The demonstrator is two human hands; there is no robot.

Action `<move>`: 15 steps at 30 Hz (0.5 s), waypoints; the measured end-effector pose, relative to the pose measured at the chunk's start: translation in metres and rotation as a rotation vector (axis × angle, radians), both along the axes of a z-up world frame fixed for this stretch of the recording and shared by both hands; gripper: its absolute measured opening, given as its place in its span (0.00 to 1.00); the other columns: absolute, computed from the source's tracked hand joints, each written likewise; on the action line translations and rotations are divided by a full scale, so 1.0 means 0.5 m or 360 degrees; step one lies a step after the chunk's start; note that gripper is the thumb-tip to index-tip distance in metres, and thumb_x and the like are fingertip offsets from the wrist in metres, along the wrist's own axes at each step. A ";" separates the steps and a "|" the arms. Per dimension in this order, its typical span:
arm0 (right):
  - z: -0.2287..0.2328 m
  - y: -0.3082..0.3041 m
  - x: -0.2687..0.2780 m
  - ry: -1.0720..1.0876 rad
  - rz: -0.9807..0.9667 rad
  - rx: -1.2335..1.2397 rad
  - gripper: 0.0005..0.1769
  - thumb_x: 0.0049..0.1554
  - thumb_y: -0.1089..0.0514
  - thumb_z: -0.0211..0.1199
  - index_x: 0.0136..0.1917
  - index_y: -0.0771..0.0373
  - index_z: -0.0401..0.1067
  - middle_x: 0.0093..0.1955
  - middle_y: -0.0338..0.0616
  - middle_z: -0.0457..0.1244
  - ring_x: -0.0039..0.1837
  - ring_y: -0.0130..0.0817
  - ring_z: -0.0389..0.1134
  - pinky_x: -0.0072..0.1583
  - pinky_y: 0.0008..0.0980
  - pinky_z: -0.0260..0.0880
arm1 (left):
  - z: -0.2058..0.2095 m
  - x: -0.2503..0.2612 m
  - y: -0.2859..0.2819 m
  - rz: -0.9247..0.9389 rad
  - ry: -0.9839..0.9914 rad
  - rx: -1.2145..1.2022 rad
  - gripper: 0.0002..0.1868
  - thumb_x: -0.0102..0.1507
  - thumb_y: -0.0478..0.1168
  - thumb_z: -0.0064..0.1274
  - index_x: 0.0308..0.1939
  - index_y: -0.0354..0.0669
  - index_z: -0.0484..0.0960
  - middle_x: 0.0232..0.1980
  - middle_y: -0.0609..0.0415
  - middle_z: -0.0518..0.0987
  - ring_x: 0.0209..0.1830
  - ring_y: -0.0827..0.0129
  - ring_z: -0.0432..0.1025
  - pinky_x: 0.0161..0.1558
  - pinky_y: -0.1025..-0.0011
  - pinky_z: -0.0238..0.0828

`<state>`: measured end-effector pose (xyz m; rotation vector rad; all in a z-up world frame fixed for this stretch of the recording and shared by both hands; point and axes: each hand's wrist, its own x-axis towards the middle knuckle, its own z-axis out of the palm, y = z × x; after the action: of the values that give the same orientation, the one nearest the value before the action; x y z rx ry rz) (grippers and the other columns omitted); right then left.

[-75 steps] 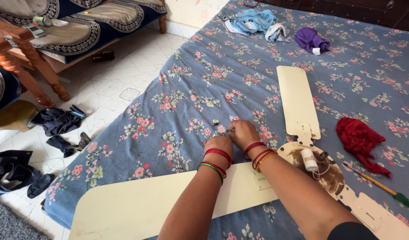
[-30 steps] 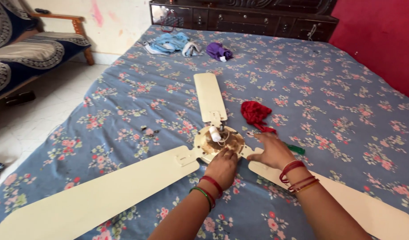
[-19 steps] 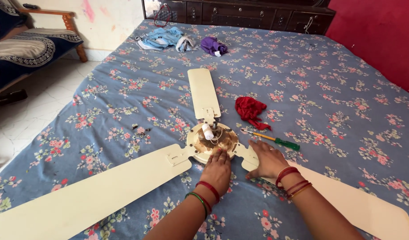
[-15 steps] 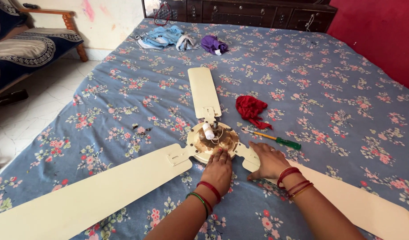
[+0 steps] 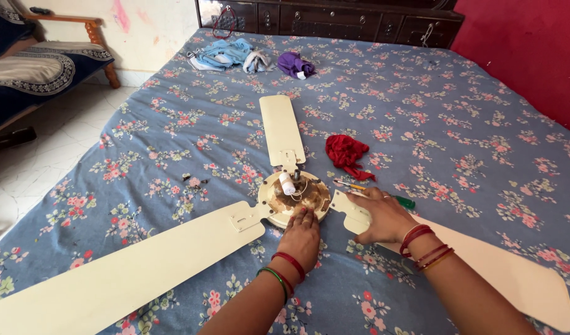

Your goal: The person uses a screwdriver to loosen screws on a ceiling fan hub placed on a bed. They remove the screws and detach one fan blade, placing it aside on the bed.

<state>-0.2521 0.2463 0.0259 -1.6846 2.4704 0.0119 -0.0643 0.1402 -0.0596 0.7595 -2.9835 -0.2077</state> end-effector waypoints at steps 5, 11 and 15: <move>0.031 0.010 0.012 0.0129 0.0175 0.0066 0.63 0.35 0.44 0.78 0.80 0.37 0.52 0.79 0.49 0.47 0.79 0.51 0.48 0.77 0.44 0.51 | -0.003 -0.004 -0.002 -0.0006 0.0015 -0.0003 0.39 0.65 0.37 0.51 0.76 0.29 0.51 0.82 0.38 0.47 0.82 0.52 0.42 0.78 0.57 0.38; 0.067 0.015 0.021 0.0299 0.0462 0.0204 0.62 0.34 0.49 0.80 0.78 0.38 0.54 0.80 0.46 0.46 0.81 0.51 0.43 0.79 0.48 0.42 | -0.017 0.002 -0.002 -0.0017 0.0841 0.0321 0.31 0.62 0.35 0.52 0.69 0.32 0.67 0.74 0.37 0.64 0.76 0.50 0.57 0.74 0.60 0.51; 0.077 0.021 0.045 0.0351 0.0606 0.0275 0.61 0.35 0.50 0.81 0.78 0.37 0.56 0.79 0.48 0.46 0.81 0.52 0.42 0.79 0.49 0.40 | -0.019 -0.017 0.002 0.0140 0.1493 0.1113 0.23 0.67 0.40 0.49 0.65 0.35 0.75 0.58 0.41 0.82 0.59 0.58 0.77 0.59 0.66 0.72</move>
<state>-0.2296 0.2567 0.0646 -2.1407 2.1656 0.4623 -0.0727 0.1412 -0.0692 0.5753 -1.9473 -1.2367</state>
